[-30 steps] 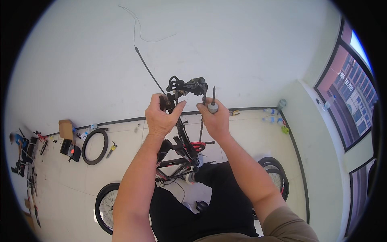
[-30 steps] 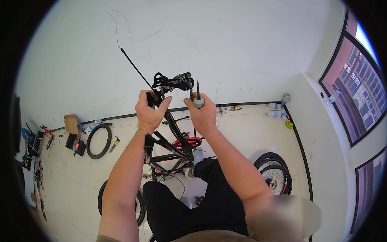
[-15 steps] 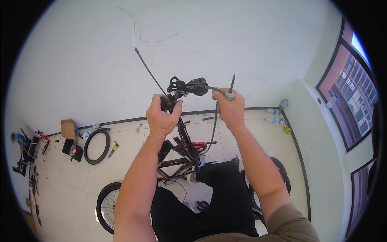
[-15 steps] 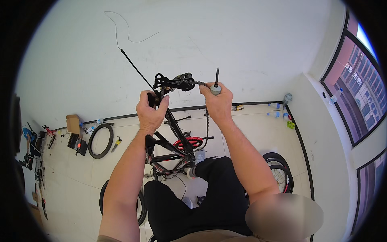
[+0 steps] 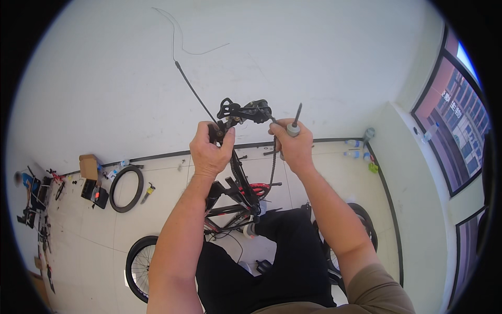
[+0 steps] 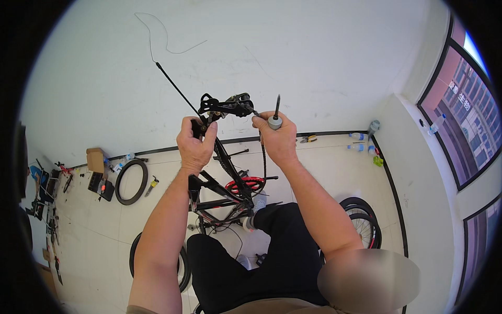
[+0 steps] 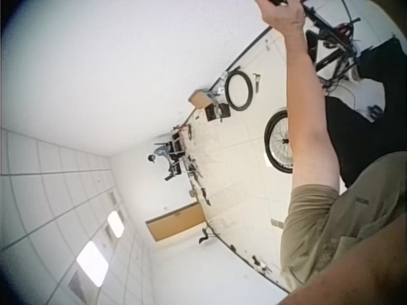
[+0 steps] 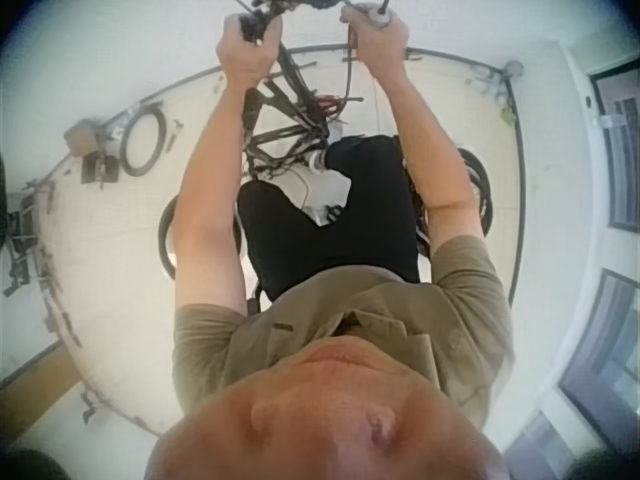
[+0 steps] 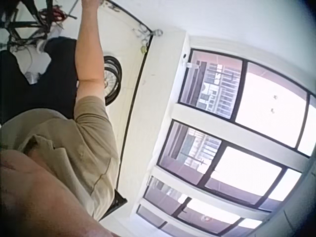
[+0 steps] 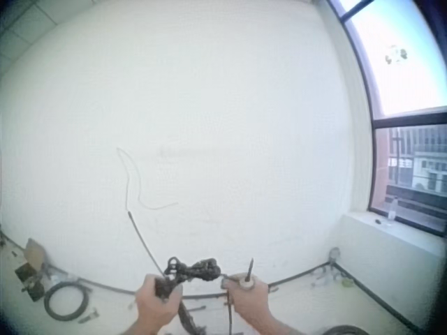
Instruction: The person adjusts the rear derailleur and cable tension on an inverted bicycle using a screwdriver. They repeatedly tighten and loosen the cable anchor bolt and make small adjustments to the derailleur while the bike remains upside down.
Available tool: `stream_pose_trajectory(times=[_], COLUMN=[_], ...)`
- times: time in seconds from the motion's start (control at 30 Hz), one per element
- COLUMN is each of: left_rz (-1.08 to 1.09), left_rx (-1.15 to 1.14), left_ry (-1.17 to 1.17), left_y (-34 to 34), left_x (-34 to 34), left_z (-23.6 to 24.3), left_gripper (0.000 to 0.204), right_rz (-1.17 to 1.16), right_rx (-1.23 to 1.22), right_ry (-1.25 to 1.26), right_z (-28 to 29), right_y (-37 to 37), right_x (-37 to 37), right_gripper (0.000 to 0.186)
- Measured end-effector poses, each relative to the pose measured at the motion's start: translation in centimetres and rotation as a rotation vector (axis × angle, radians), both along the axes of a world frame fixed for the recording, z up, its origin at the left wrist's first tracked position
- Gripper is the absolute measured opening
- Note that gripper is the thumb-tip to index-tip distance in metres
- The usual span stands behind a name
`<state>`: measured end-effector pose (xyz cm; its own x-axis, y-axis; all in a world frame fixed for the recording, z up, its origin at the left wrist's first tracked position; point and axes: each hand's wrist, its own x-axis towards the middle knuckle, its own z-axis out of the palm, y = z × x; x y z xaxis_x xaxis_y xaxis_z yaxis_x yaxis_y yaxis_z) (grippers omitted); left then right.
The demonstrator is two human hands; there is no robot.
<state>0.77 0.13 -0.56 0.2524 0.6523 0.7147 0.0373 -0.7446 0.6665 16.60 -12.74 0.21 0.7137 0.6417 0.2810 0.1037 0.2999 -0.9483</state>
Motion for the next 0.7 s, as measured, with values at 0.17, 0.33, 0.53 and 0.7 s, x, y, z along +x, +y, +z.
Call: stream_pose_trajectory(times=[0.17,0.33,0.53,0.7], left_rz=[0.010,0.011,0.041,0.030], left_rx=[0.031,-0.003,0.003,-0.027], left_ry=[-0.011,0.008,0.046,0.039], left_y=[0.2,0.1,0.2,0.2], left_x=[0.0,0.1,-0.2,-0.1], left_z=[-0.1,0.0,0.1,0.2], left_gripper=[0.032,0.032,0.034,0.034], right_rz=[0.011,0.052,0.085,0.155], right_rx=[0.055,0.011,-0.069,-0.066], right_ry=[0.042,0.053,0.033,0.081], right_z=[1.4,0.8,0.5,0.0], right_y=[-0.1,0.1,0.4,1.1], right_x=[0.3,0.7,0.1,-0.1], right_gripper=[0.013,0.016,0.018,0.016])
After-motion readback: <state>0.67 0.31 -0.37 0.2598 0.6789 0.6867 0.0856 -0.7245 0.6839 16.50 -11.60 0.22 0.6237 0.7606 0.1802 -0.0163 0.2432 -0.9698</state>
